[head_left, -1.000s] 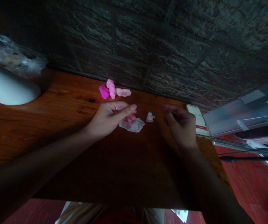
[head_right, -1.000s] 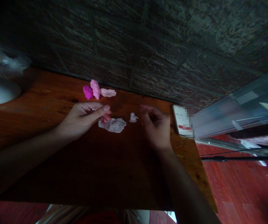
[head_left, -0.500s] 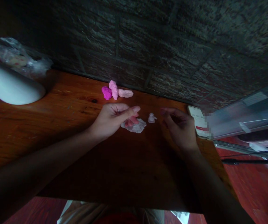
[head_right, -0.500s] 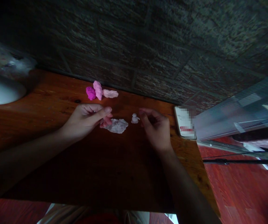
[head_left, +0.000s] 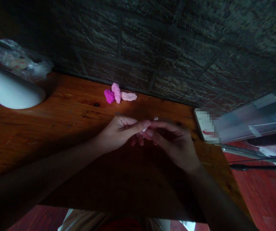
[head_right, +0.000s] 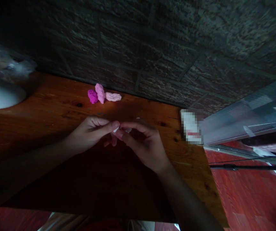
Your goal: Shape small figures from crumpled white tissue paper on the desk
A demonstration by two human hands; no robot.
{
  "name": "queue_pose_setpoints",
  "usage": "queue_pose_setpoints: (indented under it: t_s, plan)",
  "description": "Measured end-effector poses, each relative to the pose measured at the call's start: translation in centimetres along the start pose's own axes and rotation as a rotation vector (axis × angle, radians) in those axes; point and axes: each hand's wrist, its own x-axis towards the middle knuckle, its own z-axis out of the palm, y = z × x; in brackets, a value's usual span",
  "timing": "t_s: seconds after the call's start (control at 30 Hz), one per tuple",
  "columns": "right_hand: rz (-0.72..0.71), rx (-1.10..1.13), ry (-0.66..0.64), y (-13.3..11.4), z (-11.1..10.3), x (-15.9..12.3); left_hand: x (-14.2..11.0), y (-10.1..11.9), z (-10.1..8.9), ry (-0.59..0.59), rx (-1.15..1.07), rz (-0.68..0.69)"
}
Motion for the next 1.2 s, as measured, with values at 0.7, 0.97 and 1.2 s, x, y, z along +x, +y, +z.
queue_pose_setpoints:
  t_s: [0.7, 0.97, 1.2]
  plan:
    - [-0.01, 0.003, 0.009, -0.2, -0.4, 0.1, 0.1, 0.2, -0.6, -0.07, -0.062, -0.09]
    - [0.005, 0.029, -0.008, -0.4, -0.2, 0.2, 0.1, 0.6, -0.2, -0.037, 0.025, -0.075]
    - [0.075, -0.045, 0.119, -0.5, -0.8, 0.3, 0.5, -0.1, -0.6, 0.014, -0.138, -0.126]
